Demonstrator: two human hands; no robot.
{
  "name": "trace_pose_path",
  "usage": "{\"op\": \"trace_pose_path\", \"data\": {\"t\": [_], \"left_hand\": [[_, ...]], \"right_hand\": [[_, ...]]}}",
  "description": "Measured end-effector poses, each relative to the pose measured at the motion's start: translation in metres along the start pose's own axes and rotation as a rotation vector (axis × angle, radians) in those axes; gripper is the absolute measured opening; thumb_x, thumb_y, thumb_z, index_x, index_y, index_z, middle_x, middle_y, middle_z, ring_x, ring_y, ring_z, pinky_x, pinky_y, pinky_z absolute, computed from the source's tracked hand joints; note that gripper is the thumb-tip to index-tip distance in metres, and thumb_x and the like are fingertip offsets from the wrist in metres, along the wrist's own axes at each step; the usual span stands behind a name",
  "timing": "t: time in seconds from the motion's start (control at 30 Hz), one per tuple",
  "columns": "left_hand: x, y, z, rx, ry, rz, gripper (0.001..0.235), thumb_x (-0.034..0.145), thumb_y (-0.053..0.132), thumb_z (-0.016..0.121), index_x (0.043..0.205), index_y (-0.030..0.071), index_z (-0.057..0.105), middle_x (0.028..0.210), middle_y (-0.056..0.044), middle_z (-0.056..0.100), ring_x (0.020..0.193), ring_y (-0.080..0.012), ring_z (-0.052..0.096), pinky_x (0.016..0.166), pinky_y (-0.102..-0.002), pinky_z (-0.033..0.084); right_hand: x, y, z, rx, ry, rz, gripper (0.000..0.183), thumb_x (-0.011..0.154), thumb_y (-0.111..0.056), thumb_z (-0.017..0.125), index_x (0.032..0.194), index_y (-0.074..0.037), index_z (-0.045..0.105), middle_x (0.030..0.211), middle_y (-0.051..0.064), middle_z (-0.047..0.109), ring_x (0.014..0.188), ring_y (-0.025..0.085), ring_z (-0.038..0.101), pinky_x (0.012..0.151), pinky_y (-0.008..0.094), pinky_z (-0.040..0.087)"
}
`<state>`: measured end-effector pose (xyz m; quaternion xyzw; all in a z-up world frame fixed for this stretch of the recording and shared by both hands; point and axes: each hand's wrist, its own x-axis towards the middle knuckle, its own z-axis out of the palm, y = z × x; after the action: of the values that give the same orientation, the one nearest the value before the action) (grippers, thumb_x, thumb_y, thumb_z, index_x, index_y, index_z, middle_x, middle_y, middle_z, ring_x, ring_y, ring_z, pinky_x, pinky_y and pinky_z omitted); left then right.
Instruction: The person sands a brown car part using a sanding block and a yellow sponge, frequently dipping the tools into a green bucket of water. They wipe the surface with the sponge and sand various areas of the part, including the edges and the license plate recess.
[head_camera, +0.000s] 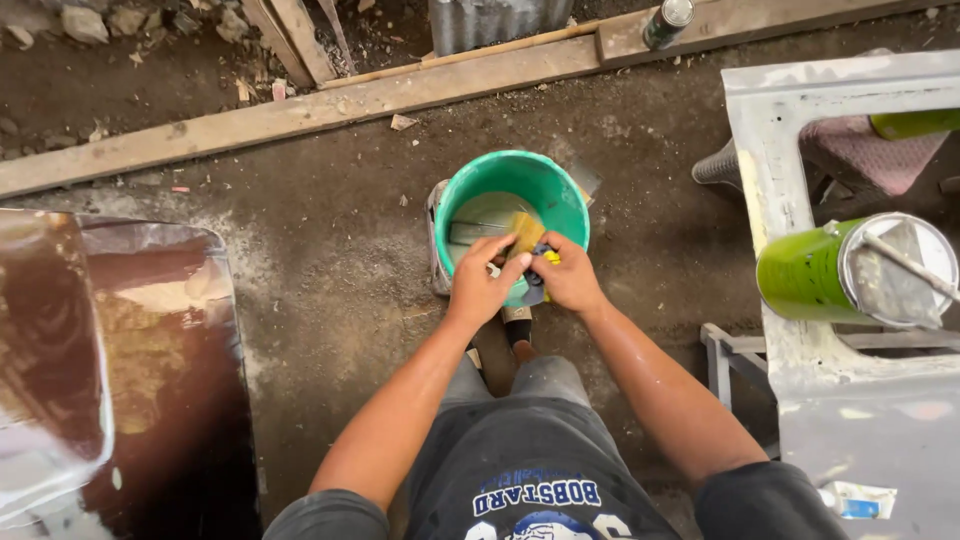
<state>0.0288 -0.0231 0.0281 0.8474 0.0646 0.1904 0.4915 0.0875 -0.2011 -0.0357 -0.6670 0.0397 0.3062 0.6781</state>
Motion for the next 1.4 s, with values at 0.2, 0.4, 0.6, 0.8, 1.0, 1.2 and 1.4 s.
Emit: {"op": "trace_pose_path", "data": {"t": [0.2,0.4,0.6,0.8,1.0,1.2,1.4], "left_hand": [[-0.004,-0.029,0.038,-0.366,-0.219,-0.55,0.044,0.084,0.022,0.082,0.121,0.001,0.07,0.105,-0.007,0.073,0.087,-0.0147,0.071,0.073,-0.031,0.057],[-0.016,-0.083,0.077,-0.386,-0.194,-0.573,0.027,0.095,0.023,0.071,0.108,-0.001,0.074,0.084,-0.002,0.072,0.077,-0.0079,0.065,0.069,-0.027,0.053],[-0.023,-0.093,0.07,-0.59,-0.231,-0.67,0.027,0.104,0.018,0.067,0.091,-0.006,0.068,0.077,0.001,0.056,0.075,-0.0065,0.05,0.065,-0.028,0.042],[-0.004,-0.087,0.064,-0.601,-0.202,-0.726,0.021,0.102,0.017,0.063,0.092,-0.001,0.07,0.077,0.006,0.059,0.072,-0.0039,0.049,0.063,-0.025,0.042],[-0.003,-0.101,0.052,-0.929,-0.06,-0.814,0.015,0.102,0.014,0.059,0.088,0.008,0.065,0.084,0.007,0.061,0.08,-0.0039,0.053,0.073,-0.023,0.043],[0.003,-0.108,0.049,-0.968,-0.139,-0.879,0.017,0.102,0.012,0.059,0.086,0.01,0.059,0.081,0.007,0.053,0.078,-0.0044,0.047,0.071,-0.024,0.039],[0.01,-0.109,0.048,-0.682,0.073,-0.856,0.015,0.102,0.014,0.06,0.088,0.008,0.063,0.077,0.007,0.053,0.072,-0.0031,0.045,0.066,-0.024,0.038]], "right_hand": [[-0.007,-0.029,0.002,-0.426,0.009,-0.246,0.032,0.085,-0.014,0.078,0.113,-0.003,0.067,0.102,0.006,0.07,0.093,0.012,0.065,0.081,0.029,0.055],[0.003,-0.022,-0.009,-0.424,0.031,-0.23,0.039,0.081,-0.025,0.085,0.11,-0.004,0.072,0.104,0.003,0.071,0.097,0.009,0.065,0.086,0.029,0.054],[0.012,-0.037,-0.001,-0.413,0.099,0.041,0.045,0.078,-0.033,0.089,0.109,-0.005,0.071,0.096,0.004,0.072,0.088,0.009,0.063,0.079,0.028,0.055],[0.036,-0.008,-0.017,-0.352,0.065,-0.084,0.062,0.074,-0.023,0.093,0.124,-0.001,0.064,0.112,0.009,0.071,0.104,0.013,0.066,0.089,0.03,0.056],[0.039,-0.031,-0.042,0.232,-0.064,0.267,0.08,0.078,-0.001,0.077,0.149,-0.006,0.041,0.139,0.011,0.061,0.113,0.019,0.067,0.096,0.034,0.055],[0.046,-0.008,-0.051,0.4,-0.3,0.395,0.083,0.081,0.0,0.072,0.155,-0.008,0.036,0.137,0.011,0.063,0.113,0.017,0.069,0.099,0.033,0.054],[0.042,-0.022,-0.034,0.296,-0.204,0.37,0.036,0.095,-0.014,0.073,0.125,0.001,0.063,0.111,0.009,0.074,0.095,0.015,0.072,0.085,0.032,0.057]]}}
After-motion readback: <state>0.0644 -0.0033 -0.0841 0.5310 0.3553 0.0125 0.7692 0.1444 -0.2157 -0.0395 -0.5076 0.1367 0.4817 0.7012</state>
